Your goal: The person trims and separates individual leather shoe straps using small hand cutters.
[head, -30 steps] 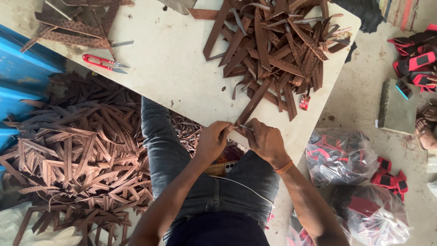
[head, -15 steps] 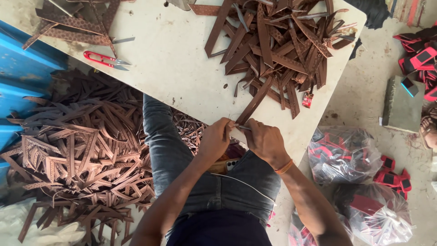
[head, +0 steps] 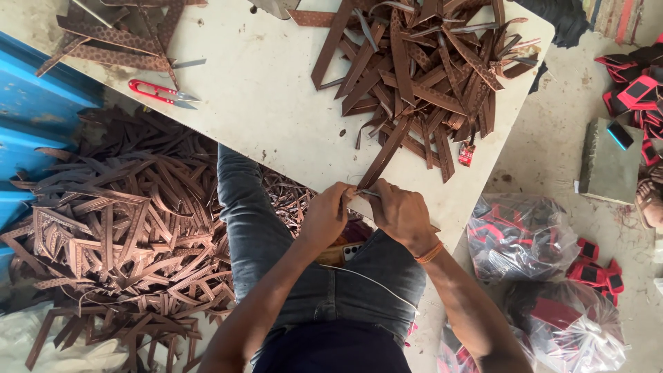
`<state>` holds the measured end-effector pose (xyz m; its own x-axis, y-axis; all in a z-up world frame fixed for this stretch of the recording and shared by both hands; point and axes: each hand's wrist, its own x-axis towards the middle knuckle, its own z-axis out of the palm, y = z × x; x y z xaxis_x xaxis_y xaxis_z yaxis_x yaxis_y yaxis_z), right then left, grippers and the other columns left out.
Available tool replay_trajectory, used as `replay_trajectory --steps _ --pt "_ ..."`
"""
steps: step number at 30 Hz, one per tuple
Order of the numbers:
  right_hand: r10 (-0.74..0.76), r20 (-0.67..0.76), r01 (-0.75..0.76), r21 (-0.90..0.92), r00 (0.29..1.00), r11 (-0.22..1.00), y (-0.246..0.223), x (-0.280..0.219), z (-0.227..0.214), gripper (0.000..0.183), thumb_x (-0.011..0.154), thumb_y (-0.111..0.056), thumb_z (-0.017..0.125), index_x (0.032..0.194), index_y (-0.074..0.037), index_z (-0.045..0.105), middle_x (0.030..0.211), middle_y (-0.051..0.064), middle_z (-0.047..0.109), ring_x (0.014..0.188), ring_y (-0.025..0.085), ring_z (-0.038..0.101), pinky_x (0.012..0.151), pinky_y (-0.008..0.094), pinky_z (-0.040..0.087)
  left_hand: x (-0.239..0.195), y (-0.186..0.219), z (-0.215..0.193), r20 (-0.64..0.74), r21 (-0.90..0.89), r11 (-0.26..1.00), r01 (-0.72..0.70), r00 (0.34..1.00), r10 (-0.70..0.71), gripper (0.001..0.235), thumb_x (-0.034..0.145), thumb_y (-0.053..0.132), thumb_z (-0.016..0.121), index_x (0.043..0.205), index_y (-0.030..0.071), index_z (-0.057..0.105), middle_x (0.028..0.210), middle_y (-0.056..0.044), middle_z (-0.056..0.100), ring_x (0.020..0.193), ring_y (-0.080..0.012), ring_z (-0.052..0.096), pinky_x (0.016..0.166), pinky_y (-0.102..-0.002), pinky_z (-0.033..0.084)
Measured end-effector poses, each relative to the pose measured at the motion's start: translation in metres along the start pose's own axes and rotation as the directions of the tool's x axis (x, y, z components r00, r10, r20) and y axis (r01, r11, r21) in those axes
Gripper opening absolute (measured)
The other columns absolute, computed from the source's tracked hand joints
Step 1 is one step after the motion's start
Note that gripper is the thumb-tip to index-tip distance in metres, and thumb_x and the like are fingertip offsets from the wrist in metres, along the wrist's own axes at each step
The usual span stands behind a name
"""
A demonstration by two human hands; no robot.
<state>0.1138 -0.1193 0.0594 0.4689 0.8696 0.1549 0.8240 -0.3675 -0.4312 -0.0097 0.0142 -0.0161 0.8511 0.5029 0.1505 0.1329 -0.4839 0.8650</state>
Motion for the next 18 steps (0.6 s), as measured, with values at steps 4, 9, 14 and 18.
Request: replay_trajectory --steps 4,9,14,18 --pt "0.046 0.018 -0.046 -0.030 0.999 0.998 0.008 -0.007 0.007 0.011 0.097 -0.015 0.067 0.096 -0.006 0.060 0.061 0.012 0.067 0.048 0.031 0.064 0.044 0.043 0.046 0.001 -0.032 0.007 0.214 -0.133 0.957 0.258 0.950 -0.226 0.034 0.109 0.029 0.045 0.110 0.003 0.067 0.095 -0.013 0.078 0.088 -0.0234 0.079 0.075 -0.036 0.064" --pt "0.011 -0.023 -0.010 0.055 1.000 0.998 -0.001 -0.002 -0.002 0.016 0.093 -0.015 0.067 0.102 -0.005 0.059 0.066 0.013 0.068 0.049 0.031 0.065 0.044 0.042 0.047 0.001 -0.032 0.008 0.180 -0.598 0.758 0.261 0.965 -0.191 0.037 0.110 0.028 0.044 0.113 -0.004 0.062 0.113 -0.018 0.073 0.109 -0.0245 0.075 0.092 -0.037 0.061" --pt "-0.001 0.000 0.001 -0.028 1.000 1.000 -0.001 -0.002 0.006 0.018 0.095 -0.018 0.070 0.098 -0.004 0.059 0.066 0.014 0.069 0.051 0.034 0.064 0.045 0.044 0.047 -0.002 -0.027 0.007 0.169 -0.426 0.869 0.251 0.966 -0.196 0.038 0.110 0.030 0.044 0.115 -0.003 0.064 0.107 -0.017 0.075 0.105 -0.0236 0.077 0.088 -0.036 0.064" --pt "0.015 -0.003 -0.015 -0.021 1.000 1.000 -0.004 -0.003 0.008 0.018 0.096 -0.018 0.070 0.096 -0.004 0.059 0.069 0.014 0.070 0.052 0.034 0.065 0.044 0.044 0.048 -0.006 -0.044 0.016 0.135 -0.699 0.691 0.184 0.983 -0.125 0.034 0.113 0.027 0.047 0.110 -0.005 0.059 0.120 -0.017 0.071 0.111 -0.0252 0.074 0.096 -0.038 0.065"
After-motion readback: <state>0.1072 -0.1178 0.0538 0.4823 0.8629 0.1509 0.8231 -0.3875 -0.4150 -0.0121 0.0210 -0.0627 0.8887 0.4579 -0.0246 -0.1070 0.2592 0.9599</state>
